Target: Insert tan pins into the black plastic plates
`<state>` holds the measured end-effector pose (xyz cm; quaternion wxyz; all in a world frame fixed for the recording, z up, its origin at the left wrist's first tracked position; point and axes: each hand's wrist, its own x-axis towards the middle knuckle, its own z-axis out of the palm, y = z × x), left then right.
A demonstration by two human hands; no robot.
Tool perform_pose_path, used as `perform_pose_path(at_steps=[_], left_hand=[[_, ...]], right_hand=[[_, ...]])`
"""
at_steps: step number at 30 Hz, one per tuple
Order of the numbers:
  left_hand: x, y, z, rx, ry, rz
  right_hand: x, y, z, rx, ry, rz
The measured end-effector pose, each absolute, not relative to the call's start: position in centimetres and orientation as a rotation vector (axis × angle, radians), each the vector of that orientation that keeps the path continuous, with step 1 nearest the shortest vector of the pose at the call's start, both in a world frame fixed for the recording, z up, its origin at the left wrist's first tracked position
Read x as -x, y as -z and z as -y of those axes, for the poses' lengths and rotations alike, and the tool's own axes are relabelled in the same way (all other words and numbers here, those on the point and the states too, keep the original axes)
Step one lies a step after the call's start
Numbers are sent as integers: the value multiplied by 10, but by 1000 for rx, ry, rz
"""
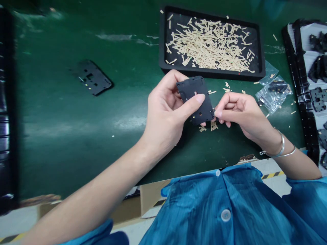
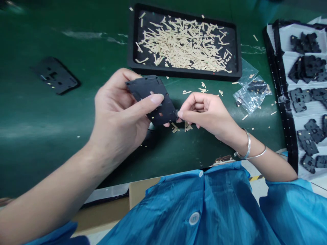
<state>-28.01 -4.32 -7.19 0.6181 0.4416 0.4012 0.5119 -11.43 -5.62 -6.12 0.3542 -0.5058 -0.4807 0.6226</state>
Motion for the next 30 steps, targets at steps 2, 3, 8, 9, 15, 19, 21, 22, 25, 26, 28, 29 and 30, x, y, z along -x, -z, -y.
perform_pose_path(at_steps=[2, 3, 8, 9, 15, 19, 21, 22, 25, 26, 28, 29, 30], left_hand=[[280, 71, 43, -1011, -1171, -923], [280, 71, 43, -1011, -1169, -921], [280, 70, 44, -1009, -1168, -923], [280, 69, 44, -1008, -1167, -929], [280, 71, 44, -1025, -1188, -932], [281, 72, 44, -1026, -1183, -937], [280, 72, 44, -1017, -1192, -930], [280, 72, 44, -1013, -1202, -917], [279, 72, 44, -1002, -1211, -878], [279, 73, 43, -999, -1212, -863], [279, 74, 42, -999, -1213, -836], [279, 75, 42, -1002, -1218, -820], [280, 76, 41, -1005, -1222, -808]], right_hand=[[114, 61, 56, 1305, -1606, 1255], [114, 61, 56, 1302, -1606, 1263], [114, 61, 56, 1305, -1606, 1266], [114, 61, 56, 1307, -1603, 1260], [114, 62, 56, 1286, -1600, 1254], [114, 62, 56, 1297, -1596, 1272], [114, 62, 56, 1294, -1591, 1268], [114, 62, 56, 1288, -1591, 1265], [114, 62, 56, 1269, -1593, 1253], [114, 62, 56, 1267, -1591, 1249], [115, 62, 56, 1263, -1585, 1239], [115, 62, 56, 1261, -1583, 1234], [115, 62, 56, 1259, -1584, 1229]])
